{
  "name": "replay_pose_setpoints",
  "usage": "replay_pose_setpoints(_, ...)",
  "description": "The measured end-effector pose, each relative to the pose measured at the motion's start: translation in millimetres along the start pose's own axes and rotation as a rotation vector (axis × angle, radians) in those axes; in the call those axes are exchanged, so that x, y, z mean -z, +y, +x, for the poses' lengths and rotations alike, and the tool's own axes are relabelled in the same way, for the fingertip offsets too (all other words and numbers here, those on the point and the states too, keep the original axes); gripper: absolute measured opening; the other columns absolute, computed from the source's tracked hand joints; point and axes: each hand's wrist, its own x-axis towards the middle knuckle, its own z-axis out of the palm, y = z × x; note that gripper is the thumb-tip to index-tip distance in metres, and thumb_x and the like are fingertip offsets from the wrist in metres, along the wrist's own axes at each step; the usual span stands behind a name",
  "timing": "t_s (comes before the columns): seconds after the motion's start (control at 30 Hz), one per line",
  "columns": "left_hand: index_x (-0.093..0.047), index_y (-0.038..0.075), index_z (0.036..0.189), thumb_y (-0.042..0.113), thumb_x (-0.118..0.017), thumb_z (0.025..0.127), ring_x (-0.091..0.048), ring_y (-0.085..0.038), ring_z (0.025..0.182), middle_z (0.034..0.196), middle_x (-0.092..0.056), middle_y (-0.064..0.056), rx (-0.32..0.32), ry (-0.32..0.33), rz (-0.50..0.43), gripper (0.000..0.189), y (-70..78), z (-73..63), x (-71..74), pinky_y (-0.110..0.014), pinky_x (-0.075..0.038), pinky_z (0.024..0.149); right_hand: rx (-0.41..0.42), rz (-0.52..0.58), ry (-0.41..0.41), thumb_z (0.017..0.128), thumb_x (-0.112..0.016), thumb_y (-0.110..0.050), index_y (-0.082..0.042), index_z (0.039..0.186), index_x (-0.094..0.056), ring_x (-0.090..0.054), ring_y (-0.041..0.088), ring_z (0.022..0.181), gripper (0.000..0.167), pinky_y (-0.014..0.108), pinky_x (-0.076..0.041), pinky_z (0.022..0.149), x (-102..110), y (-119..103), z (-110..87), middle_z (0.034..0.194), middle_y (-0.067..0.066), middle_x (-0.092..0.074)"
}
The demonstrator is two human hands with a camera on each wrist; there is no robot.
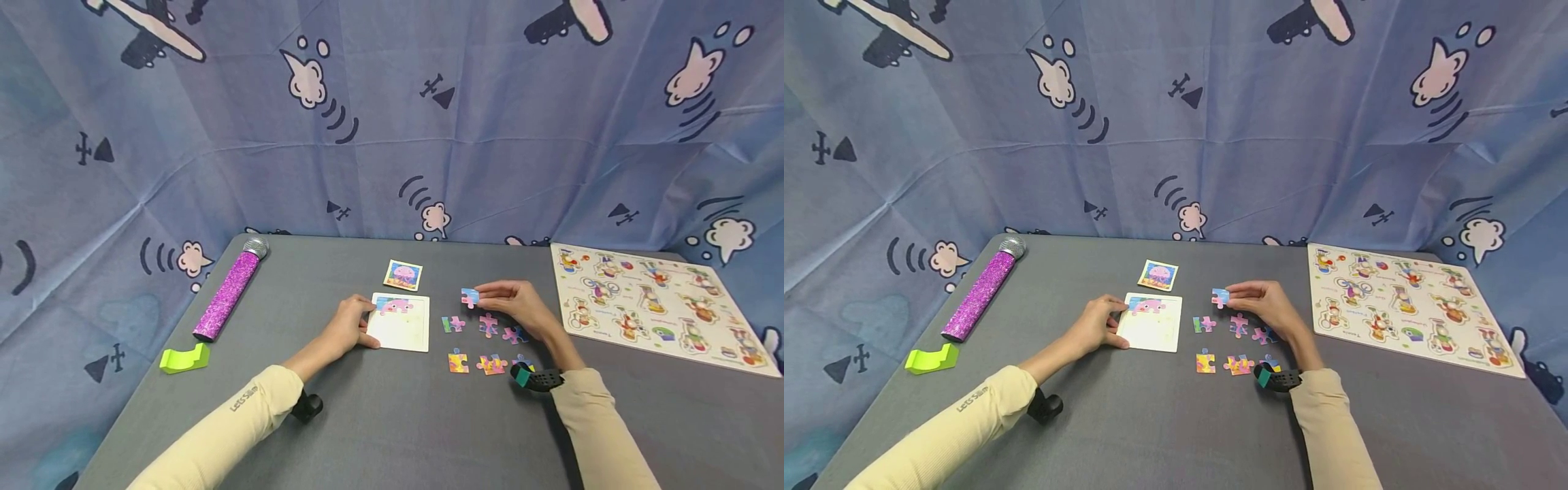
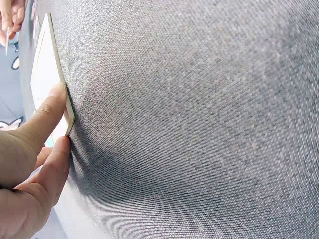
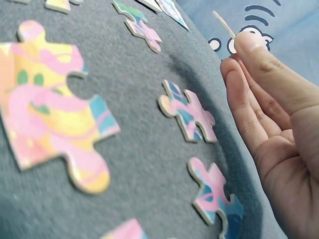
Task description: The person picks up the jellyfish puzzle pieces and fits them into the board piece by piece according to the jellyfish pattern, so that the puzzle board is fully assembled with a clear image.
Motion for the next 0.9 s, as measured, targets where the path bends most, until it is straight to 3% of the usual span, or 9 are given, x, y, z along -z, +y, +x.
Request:
replay_pose_setpoints(0.27,-0.059,-0.014,0.121,0.006,-0.090,0.062,-0.061,-0.023,0.077,0.122,-0.055,-0.025,-0.002,-0.001,-0.007,0.070,-0.3,-0.3,0.4,-0.031,-0.054,0.069,0.037,0.018,-0.003,0.084,-0.074,-0.009,0.009,0.115,-0.065,-0.066,0.004,0.089,0.037,0.020,-0.052,0.075,-11,-1,5.3,0.105,0.012,-0.071)
replay_pose_setpoints(0.9,-0.059,-0.014,0.120,0.003,-0.089,0.061,-0.063,-0.026,0.077,0.122,-0.055,-0.025,0.004,0.019,-0.027,0.068,2.1,-1.2,1.4,-0.030,-0.055,0.068,0.039,0.051,-0.047,0.083,-0.073,-0.002,0.010,0.113,-0.066,-0.068,0.007,0.086,0.033,0.021,-0.053,0.075,-37,-6,19.5,0.103,0.025,-0.068)
